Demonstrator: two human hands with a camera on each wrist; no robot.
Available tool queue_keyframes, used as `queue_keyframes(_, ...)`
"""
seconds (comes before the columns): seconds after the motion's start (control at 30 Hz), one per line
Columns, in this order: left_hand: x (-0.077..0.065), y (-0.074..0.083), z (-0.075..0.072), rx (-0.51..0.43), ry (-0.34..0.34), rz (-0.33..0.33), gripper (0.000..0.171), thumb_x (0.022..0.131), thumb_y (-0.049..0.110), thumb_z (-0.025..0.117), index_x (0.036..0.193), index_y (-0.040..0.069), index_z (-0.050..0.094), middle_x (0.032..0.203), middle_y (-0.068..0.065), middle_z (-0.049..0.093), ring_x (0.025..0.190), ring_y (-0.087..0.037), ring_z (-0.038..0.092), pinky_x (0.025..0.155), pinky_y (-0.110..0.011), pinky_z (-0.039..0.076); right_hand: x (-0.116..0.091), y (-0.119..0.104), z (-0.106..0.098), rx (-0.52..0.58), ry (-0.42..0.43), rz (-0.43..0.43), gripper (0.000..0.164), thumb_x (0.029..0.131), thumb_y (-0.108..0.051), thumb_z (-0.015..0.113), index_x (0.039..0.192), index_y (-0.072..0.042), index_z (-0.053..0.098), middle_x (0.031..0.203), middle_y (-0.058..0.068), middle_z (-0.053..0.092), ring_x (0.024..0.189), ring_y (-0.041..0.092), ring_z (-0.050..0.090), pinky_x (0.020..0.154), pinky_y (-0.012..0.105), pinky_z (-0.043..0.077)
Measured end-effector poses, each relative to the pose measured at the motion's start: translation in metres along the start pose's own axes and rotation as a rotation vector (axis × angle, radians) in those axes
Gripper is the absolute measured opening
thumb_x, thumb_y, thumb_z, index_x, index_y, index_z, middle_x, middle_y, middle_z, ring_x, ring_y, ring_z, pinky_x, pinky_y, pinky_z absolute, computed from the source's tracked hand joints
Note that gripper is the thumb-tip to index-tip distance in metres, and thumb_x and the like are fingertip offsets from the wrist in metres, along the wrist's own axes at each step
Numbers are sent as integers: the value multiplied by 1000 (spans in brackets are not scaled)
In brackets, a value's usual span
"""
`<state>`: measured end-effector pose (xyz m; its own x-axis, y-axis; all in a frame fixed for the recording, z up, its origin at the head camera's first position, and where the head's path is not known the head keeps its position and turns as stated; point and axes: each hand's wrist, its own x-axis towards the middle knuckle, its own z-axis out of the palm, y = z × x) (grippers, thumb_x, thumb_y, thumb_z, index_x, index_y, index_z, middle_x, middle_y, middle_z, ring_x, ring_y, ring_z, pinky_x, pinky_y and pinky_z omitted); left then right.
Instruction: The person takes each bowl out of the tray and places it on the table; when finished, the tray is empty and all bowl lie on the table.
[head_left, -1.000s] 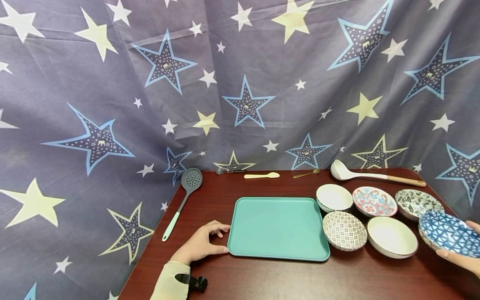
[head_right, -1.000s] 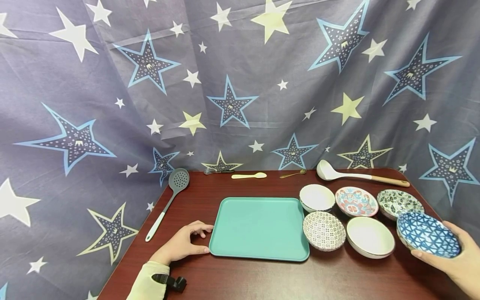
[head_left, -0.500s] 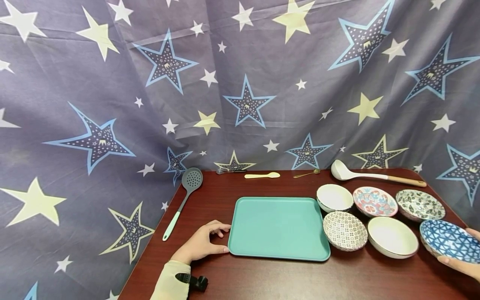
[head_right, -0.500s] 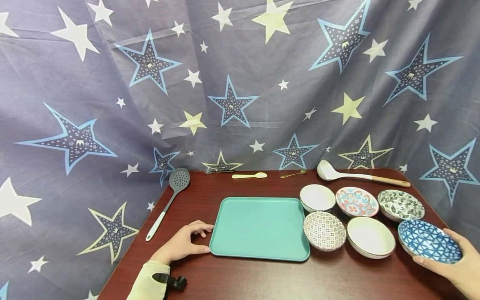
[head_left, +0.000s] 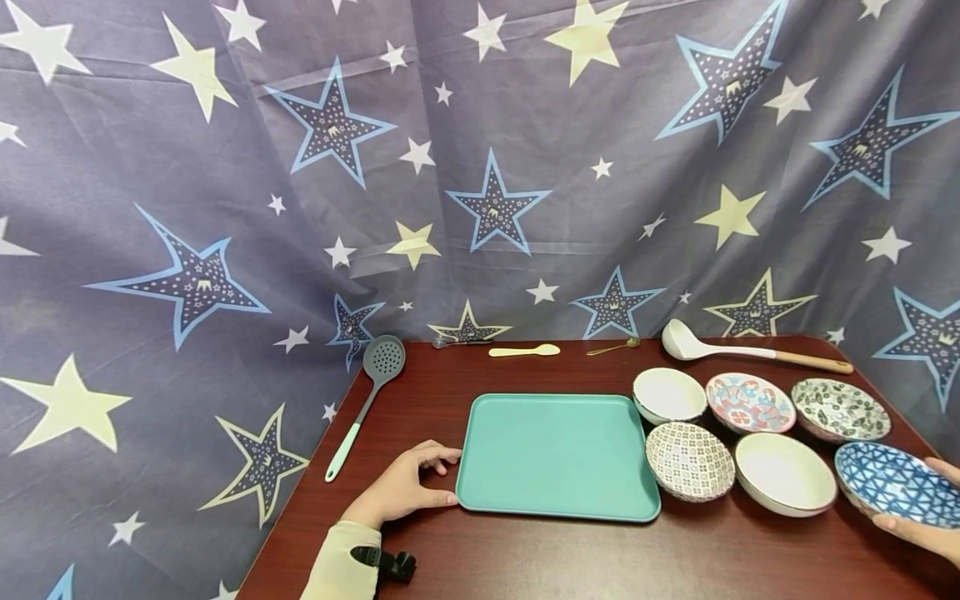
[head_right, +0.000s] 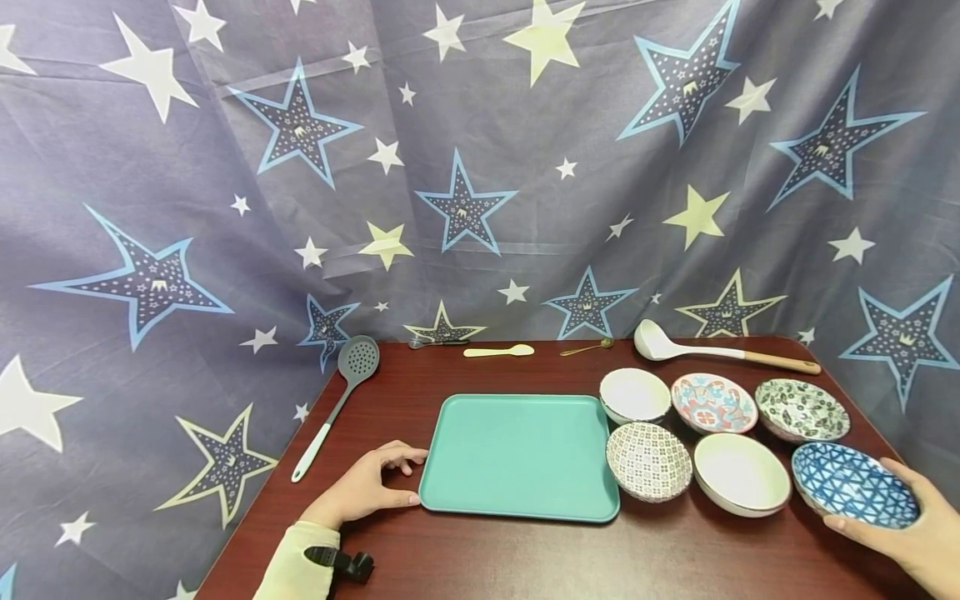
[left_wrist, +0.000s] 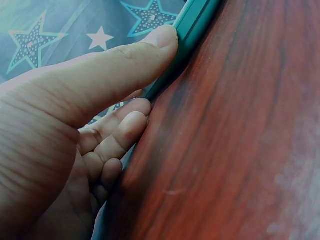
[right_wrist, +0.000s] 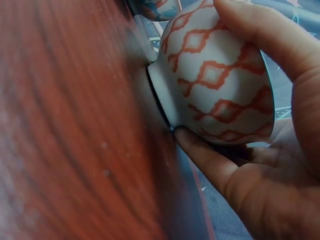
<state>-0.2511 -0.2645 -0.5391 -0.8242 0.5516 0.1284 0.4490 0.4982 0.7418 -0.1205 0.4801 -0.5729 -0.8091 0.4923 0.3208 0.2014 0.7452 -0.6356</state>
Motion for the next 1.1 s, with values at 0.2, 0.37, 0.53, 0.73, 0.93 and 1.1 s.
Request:
queue_keyframes(0.2, -2, 24, -5, -39, -22, -15, 65, 84, 16, 91, 141, 5, 64, 126, -16, 64, 105, -38, 62, 97, -50, 48, 0, 4, 2, -45, -20, -21, 129, 67, -36, 100, 165, -1, 24, 167, 29, 24, 144, 50, 31, 119, 25, 7)
queue_keyframes(0.37, -5, 43, -11, -52, -33, -12, 63, 84, 15, 91, 140, 3, 65, 126, -17, 64, 105, -39, 62, 97, -50, 48, 3, 11, 2, -14, -17, -75, 129, 65, -34, 100, 165, -3, 25, 166, 29, 27, 144, 47, 29, 102, 6, 2)
queue_keyframes(0.53, -5, 45, -10, -54, -23, -9, 62, 84, 15, 91, 139, 3, 65, 125, -17, 65, 104, -39, 62, 97, -49, 48, 3, 11, 2, -45, -23, -59, 132, 65, -38, 100, 166, -3, 23, 167, 30, 23, 142, 53, 30, 115, 18, 3)
queue_keyframes(0.73, -5, 43, -10, -61, -20, -12, 63, 83, 14, 92, 139, 3, 65, 125, -18, 65, 104, -40, 62, 97, -50, 47, 3, 13, 5, -33, -17, -54, 131, 65, -35, 100, 166, -3, 23, 166, 31, 24, 139, 55, 32, 116, 21, 1)
queue_keyframes(0.93, -4, 42, -9, -56, -17, -5, 63, 82, 14, 92, 139, 4, 66, 124, -18, 65, 104, -40, 62, 97, -49, 47, 3, 11, 3, -18, -39, -67, 129, 68, -35, 98, 166, -1, 22, 164, 35, 25, 135, 57, 34, 106, 9, 1)
queue_keyframes(1.1, -4, 37, -8, -49, -15, -1, 64, 82, 15, 92, 139, 4, 66, 124, -17, 65, 104, -38, 62, 96, -48, 48, 0, 3, 1, -24, -53, -57, 127, 70, -35, 97, 165, 1, 22, 160, 39, 28, 130, 57, 36, 103, 7, 3)
